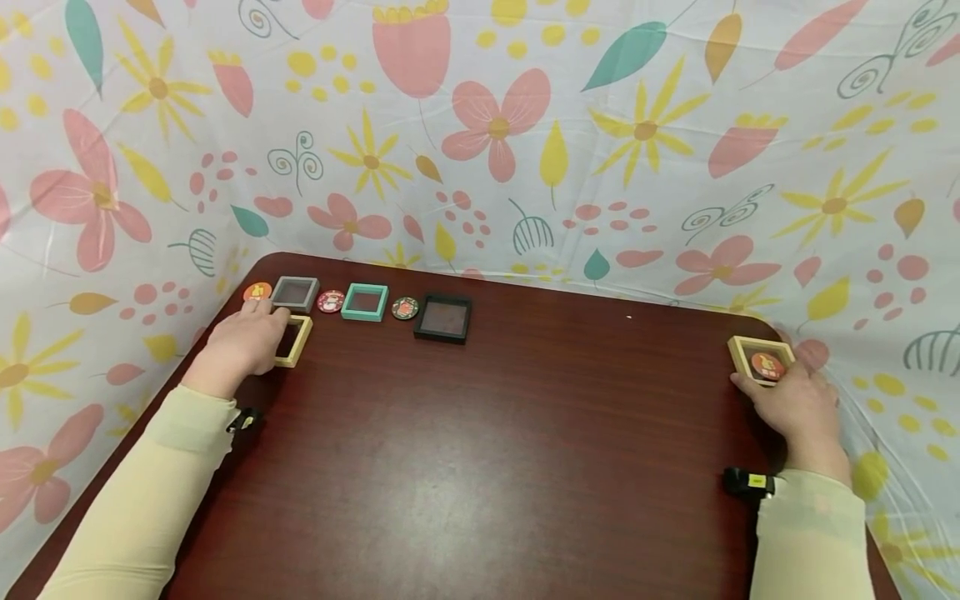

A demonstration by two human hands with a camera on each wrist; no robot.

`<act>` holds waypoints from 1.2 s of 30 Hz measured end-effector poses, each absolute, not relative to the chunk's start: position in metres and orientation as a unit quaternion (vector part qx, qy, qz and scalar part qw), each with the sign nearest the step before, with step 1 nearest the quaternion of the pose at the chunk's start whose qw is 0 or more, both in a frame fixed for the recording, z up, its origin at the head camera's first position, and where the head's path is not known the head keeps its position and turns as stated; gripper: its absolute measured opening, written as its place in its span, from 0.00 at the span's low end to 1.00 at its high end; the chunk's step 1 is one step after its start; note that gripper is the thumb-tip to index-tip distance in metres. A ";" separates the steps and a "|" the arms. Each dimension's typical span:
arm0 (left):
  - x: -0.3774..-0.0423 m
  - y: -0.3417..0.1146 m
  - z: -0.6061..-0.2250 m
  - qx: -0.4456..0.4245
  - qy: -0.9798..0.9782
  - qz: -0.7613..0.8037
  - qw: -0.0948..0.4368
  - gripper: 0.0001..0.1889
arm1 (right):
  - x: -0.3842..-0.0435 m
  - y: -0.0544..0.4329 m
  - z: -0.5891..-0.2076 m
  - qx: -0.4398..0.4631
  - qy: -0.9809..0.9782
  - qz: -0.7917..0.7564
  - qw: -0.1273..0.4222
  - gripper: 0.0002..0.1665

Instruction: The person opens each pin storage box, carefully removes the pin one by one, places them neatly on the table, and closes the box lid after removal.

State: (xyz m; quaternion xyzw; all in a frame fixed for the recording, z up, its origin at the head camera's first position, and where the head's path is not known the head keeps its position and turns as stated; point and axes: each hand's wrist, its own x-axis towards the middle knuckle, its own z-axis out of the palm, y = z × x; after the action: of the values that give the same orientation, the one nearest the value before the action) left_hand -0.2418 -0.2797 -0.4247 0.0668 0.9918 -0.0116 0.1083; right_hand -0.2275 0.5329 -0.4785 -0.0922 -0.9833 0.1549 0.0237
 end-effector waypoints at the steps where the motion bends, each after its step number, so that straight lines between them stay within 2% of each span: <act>1: -0.242 -0.281 -0.425 0.067 0.992 -0.014 0.108 0.32 | -0.227 0.533 -0.478 -0.093 -0.983 0.154 0.023 0.64; 23: -0.242 -0.285 -0.429 0.060 0.992 -0.003 0.108 0.33 | -0.232 0.522 -0.468 -0.089 -0.985 0.142 0.023 0.62; 28: -0.242 -0.285 -0.429 0.062 0.992 -0.004 0.107 0.33 | -0.236 0.485 -0.456 -0.081 -0.987 0.137 0.028 0.57; 36: -0.244 -0.283 -0.430 0.053 0.992 0.003 0.111 0.34 | -0.238 0.394 -0.448 -0.015 -0.988 0.142 0.064 0.51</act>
State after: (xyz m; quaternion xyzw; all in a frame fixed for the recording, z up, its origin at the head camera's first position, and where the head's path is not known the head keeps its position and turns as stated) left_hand -0.2441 -0.2831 -0.4300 0.0528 0.9924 0.0034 0.1113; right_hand -0.2384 0.3943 -0.4480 -0.0146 -0.9877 0.1424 0.0636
